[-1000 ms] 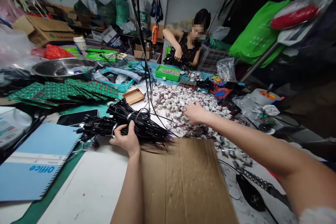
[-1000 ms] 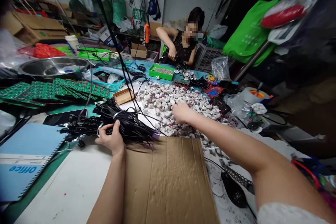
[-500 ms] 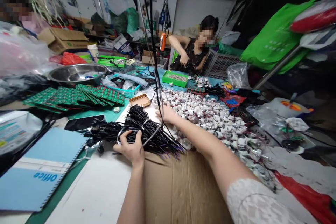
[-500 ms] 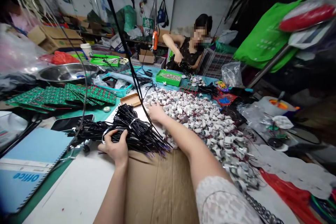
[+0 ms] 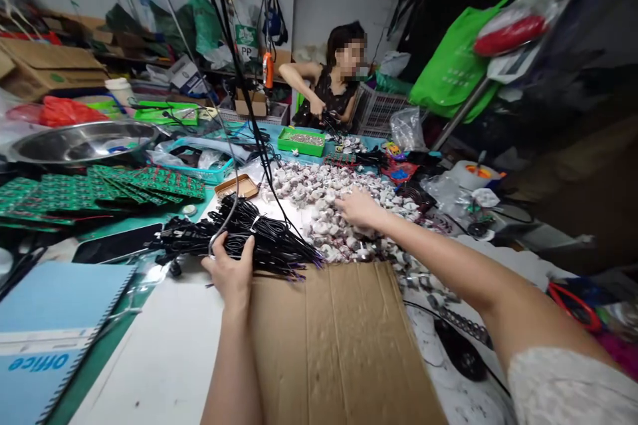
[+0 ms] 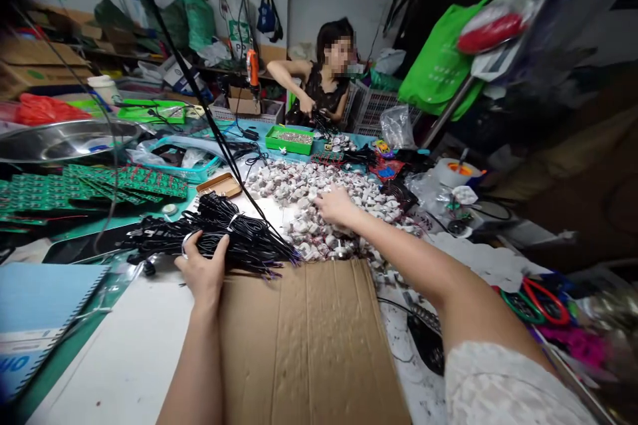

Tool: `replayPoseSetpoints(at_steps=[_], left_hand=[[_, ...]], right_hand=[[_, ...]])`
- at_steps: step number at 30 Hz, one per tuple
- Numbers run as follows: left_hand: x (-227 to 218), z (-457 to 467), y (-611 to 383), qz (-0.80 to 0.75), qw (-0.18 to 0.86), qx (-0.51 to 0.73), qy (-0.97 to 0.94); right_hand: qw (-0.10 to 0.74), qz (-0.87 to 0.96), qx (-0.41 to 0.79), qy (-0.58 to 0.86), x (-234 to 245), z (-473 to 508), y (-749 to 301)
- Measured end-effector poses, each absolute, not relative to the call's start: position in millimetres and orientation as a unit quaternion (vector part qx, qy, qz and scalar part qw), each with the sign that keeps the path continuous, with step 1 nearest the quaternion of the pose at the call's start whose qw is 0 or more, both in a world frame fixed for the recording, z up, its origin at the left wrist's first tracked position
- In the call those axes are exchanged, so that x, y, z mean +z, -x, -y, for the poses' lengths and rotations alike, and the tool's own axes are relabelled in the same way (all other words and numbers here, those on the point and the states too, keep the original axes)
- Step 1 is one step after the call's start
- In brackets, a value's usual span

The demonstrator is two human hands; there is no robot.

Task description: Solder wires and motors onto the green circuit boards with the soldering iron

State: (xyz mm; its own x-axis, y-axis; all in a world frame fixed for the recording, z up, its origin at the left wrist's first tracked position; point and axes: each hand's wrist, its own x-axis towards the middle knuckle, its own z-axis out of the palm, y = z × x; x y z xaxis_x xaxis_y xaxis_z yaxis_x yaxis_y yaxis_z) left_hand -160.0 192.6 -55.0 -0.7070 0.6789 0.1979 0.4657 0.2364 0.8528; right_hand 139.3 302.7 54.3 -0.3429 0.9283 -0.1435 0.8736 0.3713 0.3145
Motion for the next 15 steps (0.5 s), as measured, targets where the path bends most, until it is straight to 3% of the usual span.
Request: replayPoseSetpoints(at_steps=[6, 9, 13, 15], left_hand=[[-52.4, -192.9, 150.4, -0.785, 0.099, 0.502, -0.349], [-50.7, -193.0, 149.0, -0.791, 0.108, 0.503, -0.332], [-53.5, -194.1, 153.8, -0.789, 0.096, 0.523, -0.308], [-56.1, -194.4, 157.2, -0.786, 0.093, 0.531, -0.304]], right_hand=[[0.12, -0.774, 0.09, -0.615, 79.5, -251.9, -158.5], [0.067, -0.828, 0.059, -0.553, 79.1, -232.9, -108.3], [-0.015, -0.904, -0.024, -0.427, 55.4, -237.6, -7.0], [-0.115, -0.879, -0.157, -0.435, 38.8, -257.2, 33.2]])
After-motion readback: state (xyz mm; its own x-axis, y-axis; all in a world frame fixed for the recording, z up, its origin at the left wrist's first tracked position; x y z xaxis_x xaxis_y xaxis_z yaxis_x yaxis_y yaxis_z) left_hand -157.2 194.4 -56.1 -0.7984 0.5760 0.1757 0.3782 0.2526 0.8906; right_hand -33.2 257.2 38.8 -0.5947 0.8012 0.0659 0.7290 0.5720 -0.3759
